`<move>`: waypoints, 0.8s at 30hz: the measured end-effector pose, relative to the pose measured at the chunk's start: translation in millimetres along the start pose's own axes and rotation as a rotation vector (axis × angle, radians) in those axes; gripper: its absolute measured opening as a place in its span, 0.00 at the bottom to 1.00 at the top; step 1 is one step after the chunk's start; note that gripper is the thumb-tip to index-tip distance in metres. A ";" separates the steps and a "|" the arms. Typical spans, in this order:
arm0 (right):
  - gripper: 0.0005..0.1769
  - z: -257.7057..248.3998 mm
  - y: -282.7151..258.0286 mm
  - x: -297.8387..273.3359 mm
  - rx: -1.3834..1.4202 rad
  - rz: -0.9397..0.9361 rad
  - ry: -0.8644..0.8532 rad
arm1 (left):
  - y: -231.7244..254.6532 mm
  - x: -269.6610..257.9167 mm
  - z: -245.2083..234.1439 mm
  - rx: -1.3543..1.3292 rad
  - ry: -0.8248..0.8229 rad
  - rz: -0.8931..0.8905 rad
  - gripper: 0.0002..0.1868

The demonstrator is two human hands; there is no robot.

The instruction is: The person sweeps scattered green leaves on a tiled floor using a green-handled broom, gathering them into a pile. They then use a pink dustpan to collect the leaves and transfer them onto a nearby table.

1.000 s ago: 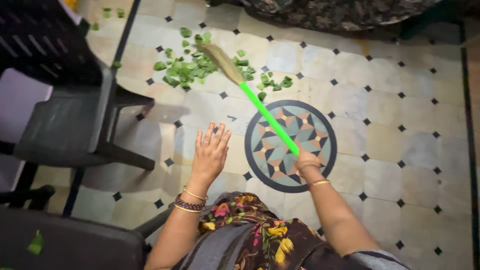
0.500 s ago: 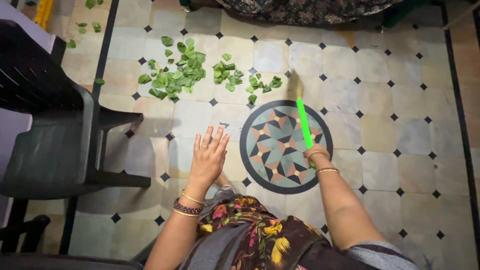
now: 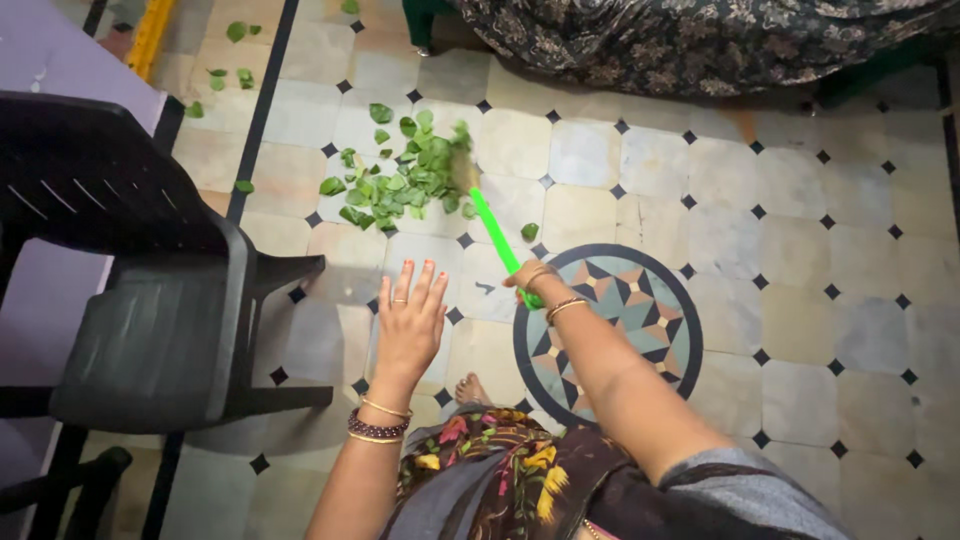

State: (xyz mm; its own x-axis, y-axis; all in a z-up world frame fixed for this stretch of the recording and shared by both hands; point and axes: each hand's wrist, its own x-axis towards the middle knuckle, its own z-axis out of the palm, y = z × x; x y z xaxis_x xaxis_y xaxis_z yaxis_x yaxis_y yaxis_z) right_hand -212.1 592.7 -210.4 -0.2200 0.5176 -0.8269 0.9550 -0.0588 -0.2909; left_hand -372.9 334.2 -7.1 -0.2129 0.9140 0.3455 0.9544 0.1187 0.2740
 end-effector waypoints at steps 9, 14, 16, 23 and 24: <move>0.31 -63.6 59.1 -76.0 -0.417 0.008 0.269 | -46.1 34.4 16.4 -0.028 0.028 -0.071 0.27; 0.30 -47.7 140.5 -114.2 -0.455 0.171 0.116 | -49.5 49.2 23.1 -0.057 0.037 -0.067 0.27; 0.27 -40.5 154.7 -110.3 -0.861 0.064 0.038 | -49.7 55.9 24.0 -0.062 0.046 -0.072 0.27; 0.19 11.0 124.5 -52.5 -0.787 -0.404 -0.187 | -40.8 61.1 28.2 0.007 0.029 -0.114 0.26; 0.17 19.3 108.2 -40.9 -0.546 -0.347 -0.157 | -35.7 57.9 27.3 0.001 0.022 -0.131 0.27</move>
State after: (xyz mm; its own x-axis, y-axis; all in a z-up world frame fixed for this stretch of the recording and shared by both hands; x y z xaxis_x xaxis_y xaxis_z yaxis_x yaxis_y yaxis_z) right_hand -103.6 548.7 -217.3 -0.5196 0.2960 -0.8015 0.7783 0.5509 -0.3011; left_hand -413.6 393.5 -21.3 -0.3401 0.8820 0.3262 0.9184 0.2370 0.3167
